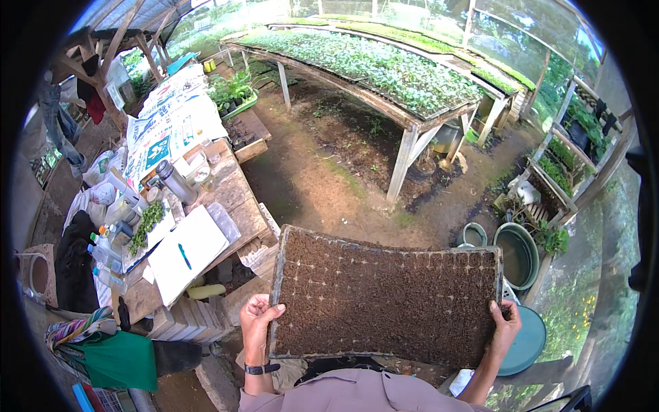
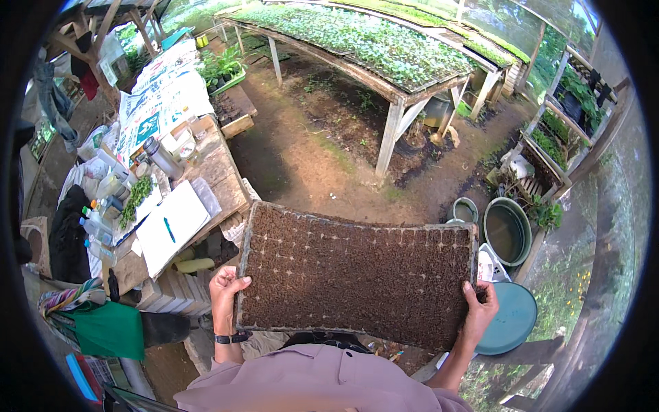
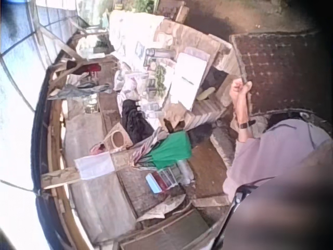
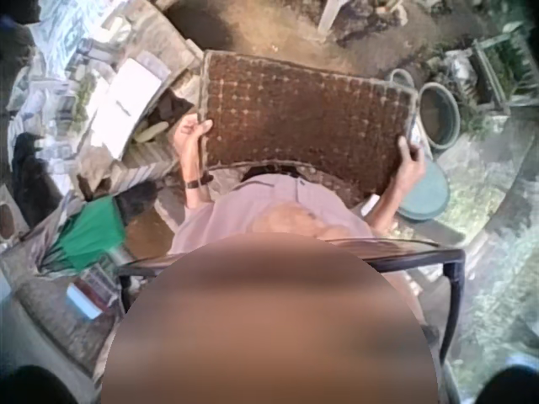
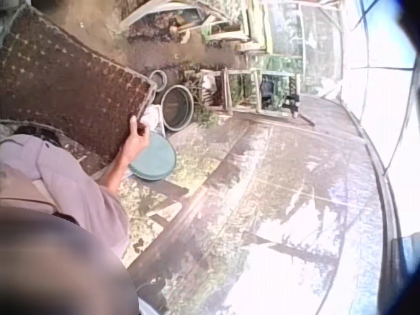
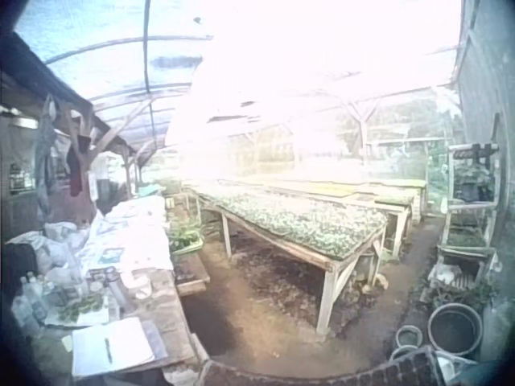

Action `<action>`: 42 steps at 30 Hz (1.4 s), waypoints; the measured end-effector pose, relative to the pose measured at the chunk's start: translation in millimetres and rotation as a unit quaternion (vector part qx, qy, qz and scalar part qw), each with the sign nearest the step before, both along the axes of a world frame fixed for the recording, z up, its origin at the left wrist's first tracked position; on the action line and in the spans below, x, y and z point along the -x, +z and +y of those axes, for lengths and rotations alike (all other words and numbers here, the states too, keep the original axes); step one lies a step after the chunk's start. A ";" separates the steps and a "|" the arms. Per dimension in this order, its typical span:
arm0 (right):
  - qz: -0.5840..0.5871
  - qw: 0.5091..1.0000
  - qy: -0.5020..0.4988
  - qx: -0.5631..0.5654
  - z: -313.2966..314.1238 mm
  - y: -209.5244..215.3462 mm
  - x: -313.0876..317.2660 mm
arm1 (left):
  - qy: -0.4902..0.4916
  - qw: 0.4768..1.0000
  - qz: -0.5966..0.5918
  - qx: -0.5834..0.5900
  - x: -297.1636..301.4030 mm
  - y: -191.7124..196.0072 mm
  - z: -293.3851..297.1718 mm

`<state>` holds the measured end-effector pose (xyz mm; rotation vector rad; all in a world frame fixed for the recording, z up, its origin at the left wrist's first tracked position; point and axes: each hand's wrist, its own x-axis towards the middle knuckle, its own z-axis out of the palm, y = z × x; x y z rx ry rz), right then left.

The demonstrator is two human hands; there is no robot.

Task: The person picks up an empty seedling tray, scoops soil into it using a small hand hoe, and levels the soil with their hand. They then carry the filled tray to a nearby bench and place it down.

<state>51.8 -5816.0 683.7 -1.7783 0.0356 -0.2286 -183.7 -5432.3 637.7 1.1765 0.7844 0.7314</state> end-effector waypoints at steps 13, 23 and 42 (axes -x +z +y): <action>-0.031 0.989 0.147 -0.012 237.7 8.9 -334.8 | 0.107 0.994 -0.012 -0.001 -254.2 13.9 174.3; -0.050 0.976 0.210 -0.037 433.1 8.0 -546.5 | 0.167 0.984 -0.026 -0.054 -428.1 23.3 323.3; 0.026 0.909 0.405 -0.091 891.8 5.9 -857.8 | 0.409 0.909 0.045 -0.057 -660.3 33.6 605.5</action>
